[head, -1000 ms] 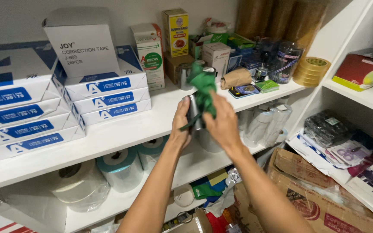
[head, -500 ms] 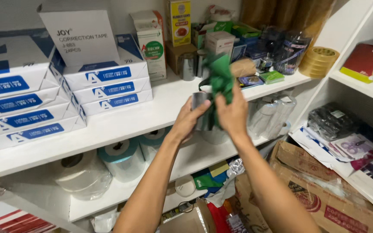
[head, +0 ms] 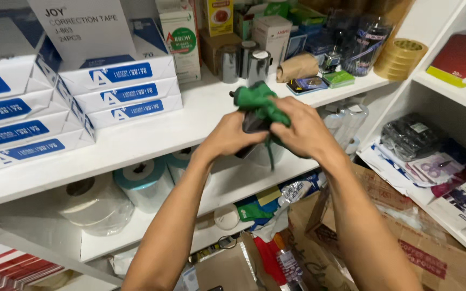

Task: The person organizes various stationary items on shelves, including boxes of paper, ink cartridges, and tape, by moving items between shelves and into boxes.

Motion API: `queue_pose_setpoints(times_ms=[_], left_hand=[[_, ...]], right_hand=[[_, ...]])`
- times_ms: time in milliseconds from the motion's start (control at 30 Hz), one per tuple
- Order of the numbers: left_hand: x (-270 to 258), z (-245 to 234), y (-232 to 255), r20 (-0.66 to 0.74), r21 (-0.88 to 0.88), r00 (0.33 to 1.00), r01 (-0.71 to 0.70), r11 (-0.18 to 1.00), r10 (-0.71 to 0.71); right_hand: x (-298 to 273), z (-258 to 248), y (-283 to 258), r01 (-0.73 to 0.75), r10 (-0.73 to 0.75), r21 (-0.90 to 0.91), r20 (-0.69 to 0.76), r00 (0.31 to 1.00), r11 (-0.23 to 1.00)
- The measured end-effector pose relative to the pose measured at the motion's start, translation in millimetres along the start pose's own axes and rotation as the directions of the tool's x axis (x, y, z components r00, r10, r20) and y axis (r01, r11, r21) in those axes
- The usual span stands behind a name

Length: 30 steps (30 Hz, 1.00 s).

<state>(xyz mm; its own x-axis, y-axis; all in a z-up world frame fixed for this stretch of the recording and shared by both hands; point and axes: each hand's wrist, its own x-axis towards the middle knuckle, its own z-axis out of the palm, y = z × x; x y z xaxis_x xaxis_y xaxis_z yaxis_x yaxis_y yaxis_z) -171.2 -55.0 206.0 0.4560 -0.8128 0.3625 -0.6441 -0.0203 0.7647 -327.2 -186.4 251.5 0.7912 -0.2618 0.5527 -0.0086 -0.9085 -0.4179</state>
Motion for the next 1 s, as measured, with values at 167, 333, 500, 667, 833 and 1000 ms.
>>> queue_pose_setpoints(times_ms=[167, 333, 500, 667, 833, 1000], left_hand=[[-1.1, 27.5, 14.2, -0.106, -0.104, 0.994, -0.017, 0.994, 0.006], [10.8, 71.8, -1.0, -0.461, -0.537, 0.886, -0.238, 0.809, -0.046], [-7.2, 123.4, -30.7, -0.322, -0.542, 0.943, -0.113, 0.833, -0.081], [-33.8, 113.7, -57.0, -0.100, -0.307, 0.966, 0.198, 0.931, -0.239], [-45.7, 155.6, -207.1, -0.108, 0.029, 0.905, 0.417, 0.908, -0.412], [-74.0, 192.0, -307.0, -0.205, 0.149, 0.798, 0.598, 0.788, -0.567]], right_hand=[[3.0, 3.4, 16.5, -0.138, 0.159, 0.171, -0.122, 0.980, 0.976], [-32.5, 45.3, 24.6, -0.088, 0.249, 0.464, -0.298, 0.921, 0.881], [-70.1, 98.0, 87.5, -0.294, 0.804, 0.948, 0.268, 0.530, -0.122], [-113.3, 133.8, 156.2, -0.362, 0.866, 0.916, 0.317, 0.387, -0.174], [-148.1, 148.0, 150.7, -0.437, 0.901, 0.893, 0.276, 0.335, -0.111], [-131.2, 97.6, 26.9, -0.776, 0.871, 0.623, 0.328, 0.365, 0.091]])
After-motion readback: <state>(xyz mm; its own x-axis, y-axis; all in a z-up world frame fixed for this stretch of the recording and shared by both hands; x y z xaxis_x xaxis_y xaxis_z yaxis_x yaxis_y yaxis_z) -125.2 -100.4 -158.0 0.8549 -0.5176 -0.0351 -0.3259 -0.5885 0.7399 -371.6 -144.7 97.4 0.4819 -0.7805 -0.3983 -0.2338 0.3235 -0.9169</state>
